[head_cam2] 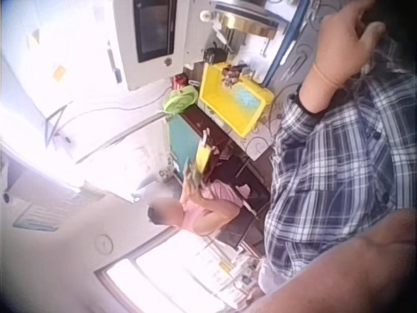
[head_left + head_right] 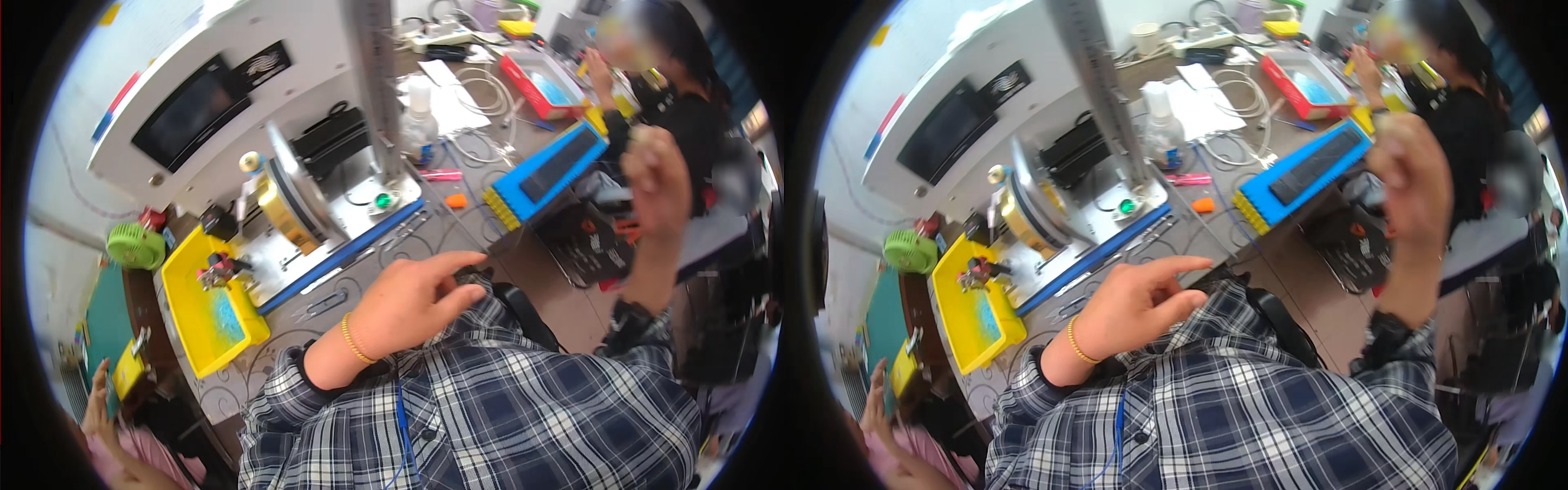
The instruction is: Assembling small electronic or mechanical components using a specialized assembly machine and liquid adhesive.
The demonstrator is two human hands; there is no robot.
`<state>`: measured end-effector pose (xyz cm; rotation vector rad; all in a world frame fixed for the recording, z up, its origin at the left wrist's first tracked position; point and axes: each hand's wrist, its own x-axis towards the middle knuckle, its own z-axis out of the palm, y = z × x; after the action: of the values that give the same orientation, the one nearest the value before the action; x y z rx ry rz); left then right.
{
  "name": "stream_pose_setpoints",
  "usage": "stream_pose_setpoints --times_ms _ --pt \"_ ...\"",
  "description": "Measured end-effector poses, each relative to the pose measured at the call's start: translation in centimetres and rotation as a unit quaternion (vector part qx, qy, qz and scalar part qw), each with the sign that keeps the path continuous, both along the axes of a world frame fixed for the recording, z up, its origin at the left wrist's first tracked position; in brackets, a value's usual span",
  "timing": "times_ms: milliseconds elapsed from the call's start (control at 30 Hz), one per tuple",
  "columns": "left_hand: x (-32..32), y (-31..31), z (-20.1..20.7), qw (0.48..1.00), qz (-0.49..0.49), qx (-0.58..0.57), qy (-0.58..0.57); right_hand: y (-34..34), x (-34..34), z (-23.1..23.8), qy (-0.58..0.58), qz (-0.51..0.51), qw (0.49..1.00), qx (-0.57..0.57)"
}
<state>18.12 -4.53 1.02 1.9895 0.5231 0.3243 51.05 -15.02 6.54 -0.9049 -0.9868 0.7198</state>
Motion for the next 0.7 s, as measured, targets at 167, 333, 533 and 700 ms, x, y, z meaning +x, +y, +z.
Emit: stream_pose_setpoints --times_ms 167,333,533,700 --pt "4.2 0.1 -1.9 0.994 0.046 0.102 -0.006 -15.4 5.7 4.5 -0.209 -0.366 0.905 -0.053" --pt "11.4 1.2 -6.5 0.966 0.031 0.250 -0.058 -7.6 2.0 -5.7 -0.499 -0.407 0.737 -0.206" --pt "15.6 1.1 -8.9 0.930 -0.002 0.368 -0.001 -2.1 7.0 -15.8 -0.403 -0.398 0.789 -0.236" --pt "15.7 1.1 -9.3 0.927 0.002 0.375 0.019 -0.1 8.6 -17.9 -0.397 -0.389 0.796 -0.241"
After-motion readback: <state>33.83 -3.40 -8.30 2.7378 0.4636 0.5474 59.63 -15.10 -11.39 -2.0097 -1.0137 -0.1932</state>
